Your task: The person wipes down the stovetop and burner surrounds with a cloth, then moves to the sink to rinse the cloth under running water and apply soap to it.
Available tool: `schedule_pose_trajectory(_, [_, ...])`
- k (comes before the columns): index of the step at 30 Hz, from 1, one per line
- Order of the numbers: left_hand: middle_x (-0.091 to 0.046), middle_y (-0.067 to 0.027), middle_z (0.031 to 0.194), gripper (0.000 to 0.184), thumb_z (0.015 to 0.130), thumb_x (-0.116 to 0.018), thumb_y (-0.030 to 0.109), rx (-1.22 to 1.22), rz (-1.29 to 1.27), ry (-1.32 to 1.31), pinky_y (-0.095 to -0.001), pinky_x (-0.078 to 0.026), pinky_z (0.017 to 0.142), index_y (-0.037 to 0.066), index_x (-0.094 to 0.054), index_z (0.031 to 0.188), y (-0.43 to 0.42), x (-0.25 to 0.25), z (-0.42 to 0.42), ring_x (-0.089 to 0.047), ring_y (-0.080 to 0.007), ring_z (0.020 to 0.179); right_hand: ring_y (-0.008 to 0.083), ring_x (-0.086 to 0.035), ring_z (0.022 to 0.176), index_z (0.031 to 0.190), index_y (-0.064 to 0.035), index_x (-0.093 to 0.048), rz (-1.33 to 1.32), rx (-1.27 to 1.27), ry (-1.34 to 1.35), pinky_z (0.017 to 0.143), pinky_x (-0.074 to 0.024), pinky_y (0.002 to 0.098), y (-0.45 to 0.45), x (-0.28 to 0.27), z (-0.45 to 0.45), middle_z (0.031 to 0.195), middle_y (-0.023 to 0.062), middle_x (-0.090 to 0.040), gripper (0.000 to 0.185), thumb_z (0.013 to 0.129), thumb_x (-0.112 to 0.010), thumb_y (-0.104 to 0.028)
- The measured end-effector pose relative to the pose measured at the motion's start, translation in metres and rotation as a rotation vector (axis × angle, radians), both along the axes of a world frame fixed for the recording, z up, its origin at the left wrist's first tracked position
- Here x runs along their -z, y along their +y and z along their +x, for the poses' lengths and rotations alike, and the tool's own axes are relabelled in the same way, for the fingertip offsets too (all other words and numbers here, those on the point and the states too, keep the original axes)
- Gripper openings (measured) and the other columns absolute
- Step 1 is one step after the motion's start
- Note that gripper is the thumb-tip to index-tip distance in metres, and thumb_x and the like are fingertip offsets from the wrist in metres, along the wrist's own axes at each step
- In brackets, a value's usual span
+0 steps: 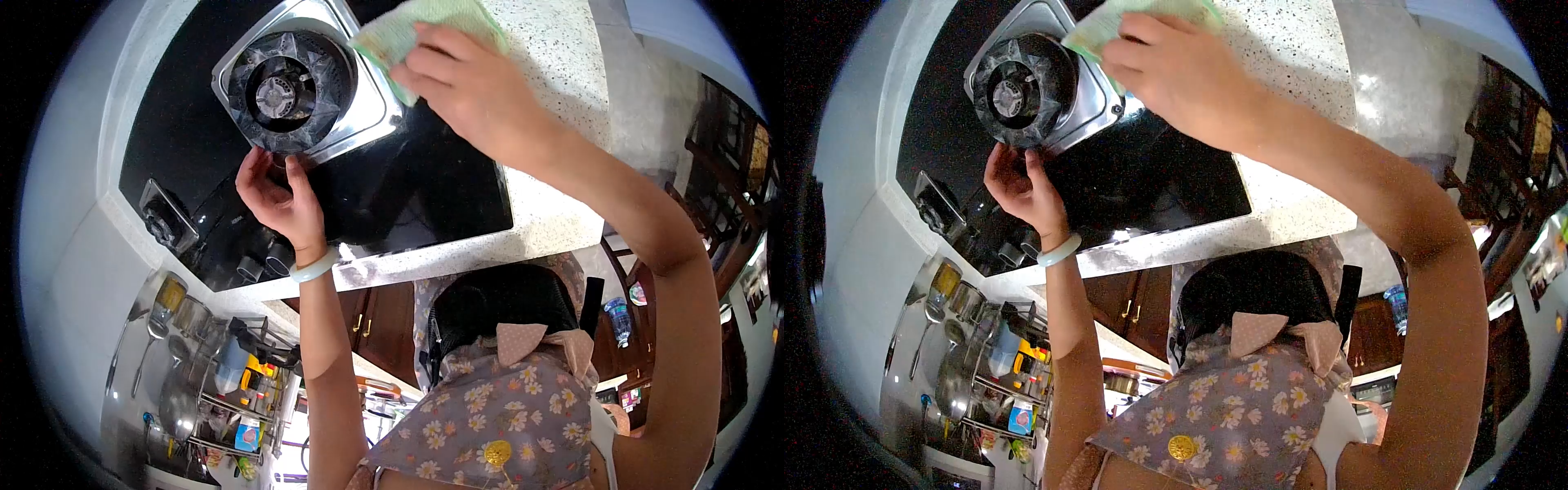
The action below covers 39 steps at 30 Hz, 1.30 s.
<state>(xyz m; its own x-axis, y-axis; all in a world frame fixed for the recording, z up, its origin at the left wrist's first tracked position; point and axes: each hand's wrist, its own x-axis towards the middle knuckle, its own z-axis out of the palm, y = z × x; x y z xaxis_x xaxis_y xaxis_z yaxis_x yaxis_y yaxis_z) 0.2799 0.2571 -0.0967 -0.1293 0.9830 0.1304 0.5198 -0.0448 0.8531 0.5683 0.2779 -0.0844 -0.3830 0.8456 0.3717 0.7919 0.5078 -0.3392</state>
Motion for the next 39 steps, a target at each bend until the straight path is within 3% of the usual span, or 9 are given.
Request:
schedule_pose_trajectory(1, [-0.055,-0.0117,0.128,0.045,0.091,-0.070,0.003,0.004,0.013,0.011,-0.0323,-0.042,0.104,-0.001,-0.049,0.131,0.000,-0.001,0.001,-0.055,-0.0195,0.115,0.0253,-0.051,0.127,0.113,-0.0069,-0.068,-0.135,-0.051,-0.003,0.101,-0.0509,0.0359,-0.009,-0.004,0.003,0.113,0.0040,-0.062,0.035,0.078,-0.069,-0.004])
schedule_pose_trajectory(8, [-0.056,-0.0111,0.125,0.042,0.091,-0.069,0.002,-0.008,0.021,0.038,-0.0321,-0.043,0.103,-0.001,-0.050,0.128,0.002,-0.001,0.003,-0.056,-0.0188,0.113,0.0211,-0.049,0.121,0.101,-0.0056,-0.074,-0.117,-0.151,-0.188,0.108,-0.0483,0.0334,-0.045,-0.009,-0.006,0.112,-0.0003,-0.058,0.027,0.074,-0.071,-0.010])
schedule_pose_trajectory(12, [-0.058,-0.0130,0.128,0.038,0.094,-0.064,-0.002,-0.010,0.066,0.056,-0.0332,-0.046,0.102,-0.001,-0.050,0.129,0.003,0.000,0.005,-0.058,-0.0214,0.114,0.0190,-0.055,0.110,0.104,-0.0050,-0.074,-0.162,-0.087,0.036,0.101,-0.0518,0.0321,-0.063,-0.012,-0.038,0.102,0.0031,-0.063,0.020,0.086,-0.068,-0.008])
schedule_pose_trajectory(15, [-0.058,-0.0130,0.127,0.038,0.093,-0.064,0.000,0.005,0.085,-0.034,-0.0329,-0.046,0.102,-0.001,-0.049,0.128,0.004,0.002,0.003,-0.058,-0.0198,0.113,0.0185,-0.059,0.098,0.104,-0.0021,-0.074,-0.667,0.010,0.652,0.098,-0.0521,0.0303,-0.053,-0.030,-0.022,0.094,0.0056,-0.064,0.019,0.091,-0.061,-0.006])
schedule_pose_trajectory(18, [-0.058,-0.0130,0.126,0.036,0.094,-0.063,0.000,-0.006,0.093,-0.075,-0.0323,-0.047,0.100,-0.001,-0.048,0.127,0.006,0.001,0.006,-0.058,-0.0192,0.111,0.0190,-0.069,0.100,0.119,0.0025,-0.067,-1.282,0.099,1.896,0.097,-0.0543,0.0323,-0.063,-0.037,0.001,0.112,0.0121,-0.070,0.026,0.097,-0.056,-0.007])
schedule_pose_trajectory(20, [-0.059,-0.0127,0.126,0.034,0.096,-0.062,0.002,-0.011,0.096,-0.096,-0.0321,-0.048,0.099,0.000,-0.049,0.127,0.005,-0.001,0.010,-0.059,-0.0207,0.113,0.0199,-0.068,0.109,0.124,0.0027,-0.061,-1.307,-0.099,2.150,0.099,-0.0539,0.0341,-0.075,-0.037,0.006,0.118,0.0132,-0.069,0.029,0.099,-0.055,-0.009])
schedule_pose_trajectory(28, [-0.058,-0.0134,0.124,0.027,0.099,-0.055,0.002,0.150,0.172,-0.158,-0.0317,-0.046,0.099,-0.002,-0.051,0.126,-0.009,-0.025,0.029,-0.059,-0.0190,0.110,0.0183,-0.067,0.108,0.123,0.0006,-0.061,-1.246,-0.033,2.130,0.099,-0.0524,0.0334,-0.100,-0.044,-0.016,0.118,0.0115,-0.068,0.029,0.098,-0.056,-0.012])
schedule_pose_trajectory(34, [-0.062,-0.0109,0.119,0.028,0.096,-0.064,0.006,0.706,-0.292,-0.373,-0.0287,-0.048,0.092,-0.001,-0.059,0.122,-0.047,-0.063,0.054,-0.061,-0.0172,0.105,0.0132,-0.064,0.101,0.123,-0.0005,-0.062,-1.284,0.231,1.632,0.091,-0.0514,0.0292,-0.133,-0.048,-0.025,0.111,0.0067,-0.067,0.030,0.095,-0.062,-0.014])
schedule_pose_trajectory(39, [-0.065,-0.0012,0.096,0.012,0.099,-0.064,0.010,0.318,-0.610,-0.691,-0.0195,-0.047,0.077,0.001,-0.063,0.107,-0.067,-0.057,0.051,-0.057,-0.0049,0.086,0.0077,-0.059,0.097,0.112,-0.0035,-0.063,-1.177,0.220,1.438,0.083,-0.0490,0.0239,-0.146,-0.046,-0.038,0.107,0.0016,-0.064,0.026,0.091,-0.073,-0.013])
